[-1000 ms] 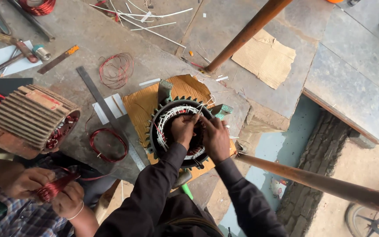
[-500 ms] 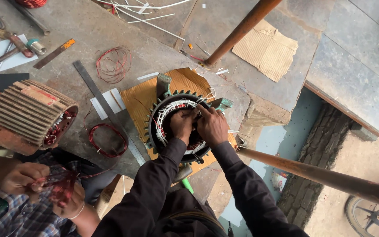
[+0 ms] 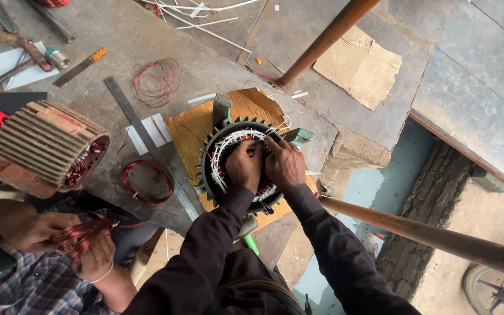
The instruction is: The person inserts white insulating strips into the slots of a motor stator and uses a hammer to tap them into place. A second person works on a separate motor component nearby.
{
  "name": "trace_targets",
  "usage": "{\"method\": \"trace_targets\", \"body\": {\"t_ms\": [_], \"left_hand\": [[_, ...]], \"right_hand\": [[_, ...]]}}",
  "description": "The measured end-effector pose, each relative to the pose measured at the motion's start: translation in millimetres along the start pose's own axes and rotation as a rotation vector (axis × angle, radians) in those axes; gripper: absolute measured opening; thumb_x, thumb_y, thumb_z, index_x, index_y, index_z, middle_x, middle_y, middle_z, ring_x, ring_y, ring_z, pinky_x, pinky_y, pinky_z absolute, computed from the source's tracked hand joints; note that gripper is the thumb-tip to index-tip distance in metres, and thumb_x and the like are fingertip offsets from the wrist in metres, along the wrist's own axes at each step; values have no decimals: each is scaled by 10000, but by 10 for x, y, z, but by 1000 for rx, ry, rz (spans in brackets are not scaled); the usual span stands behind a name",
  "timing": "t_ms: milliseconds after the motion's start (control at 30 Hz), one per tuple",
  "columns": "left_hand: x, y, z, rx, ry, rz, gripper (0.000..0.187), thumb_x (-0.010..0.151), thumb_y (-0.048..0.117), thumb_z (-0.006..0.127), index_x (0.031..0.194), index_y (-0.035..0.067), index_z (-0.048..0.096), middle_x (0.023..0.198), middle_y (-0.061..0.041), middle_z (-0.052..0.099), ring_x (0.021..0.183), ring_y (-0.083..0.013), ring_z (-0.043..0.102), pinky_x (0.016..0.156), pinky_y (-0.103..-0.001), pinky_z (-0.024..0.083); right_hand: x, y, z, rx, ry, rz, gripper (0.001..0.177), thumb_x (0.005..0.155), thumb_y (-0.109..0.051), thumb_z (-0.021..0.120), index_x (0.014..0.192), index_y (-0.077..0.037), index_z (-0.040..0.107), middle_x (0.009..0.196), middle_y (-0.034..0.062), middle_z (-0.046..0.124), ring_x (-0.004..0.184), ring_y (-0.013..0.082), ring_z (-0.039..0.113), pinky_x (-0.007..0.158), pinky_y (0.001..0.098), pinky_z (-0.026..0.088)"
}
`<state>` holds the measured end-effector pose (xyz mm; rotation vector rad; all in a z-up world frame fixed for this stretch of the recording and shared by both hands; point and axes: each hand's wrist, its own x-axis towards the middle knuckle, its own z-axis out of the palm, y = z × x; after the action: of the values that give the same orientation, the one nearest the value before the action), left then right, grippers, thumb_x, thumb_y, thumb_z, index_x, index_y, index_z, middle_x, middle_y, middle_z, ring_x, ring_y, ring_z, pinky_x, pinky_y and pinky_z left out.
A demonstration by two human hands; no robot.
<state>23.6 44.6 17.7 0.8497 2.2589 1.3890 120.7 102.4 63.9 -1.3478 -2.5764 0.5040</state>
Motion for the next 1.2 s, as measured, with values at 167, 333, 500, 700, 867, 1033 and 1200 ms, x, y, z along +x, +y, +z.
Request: {"method": "trace_targets", "body": {"t_ms": [167,333,500,700,867,1033,1200], "left_hand": [[3,29,53,150,-2,29,185,939,213,745,1050,65,740,945,-122,775,763,-252,758,668,-359,582],[41,53,42,170,8,96,165,932,218,757,1010,76,726,951,-103,777,785,-234,758,692,-348,585],[66,-7,-242,-83,-119,209,162,879,175,767,955,56,688,931,-83,750,919,-217,728,830,-374,564],[91,-80,-233,-762,-362,-350,237,980,287,652,1085,75,630,1036,-56,744,930,-133,674,775,-311,540],[5,-147,-200,-302,-294,-138,302,924,241,696,1175,77,664,1028,-60,713,868,-156,691,767,-314,575],[-2,-49,-185,99,-281,120,344,854,199,806,1143,69,674,1051,-109,658,835,-247,660,737,-395,547],[33,154,-401,277,-400,156,282,816,244,805,974,37,699,1034,-132,631,938,-293,622,739,-423,532]], "right_hand": [[-18,-15,23,-14,-19,33,563,815,-149,575,1371,-153,662,1021,128,687,1007,331,642,875,485,495],[-7,17,37,1,18,-3,555,808,-141,580,1357,-136,663,1013,134,692,967,338,654,855,486,509],[12,9,-9,29,36,-40,500,840,-150,612,1336,-132,671,1018,147,707,950,359,666,852,466,533],[-20,22,-33,48,17,-28,567,794,-134,613,1359,-105,656,1023,159,711,969,369,667,848,472,530],[-17,24,-14,37,11,-43,588,804,-130,606,1390,-117,648,1051,160,710,980,362,668,874,469,528],[-17,14,-19,39,-6,-7,562,827,-195,647,1384,-120,639,1054,154,710,962,351,674,903,473,512],[-13,24,-31,45,-22,-2,588,784,-171,637,1370,-134,646,1076,150,711,979,357,670,870,466,517]]}}
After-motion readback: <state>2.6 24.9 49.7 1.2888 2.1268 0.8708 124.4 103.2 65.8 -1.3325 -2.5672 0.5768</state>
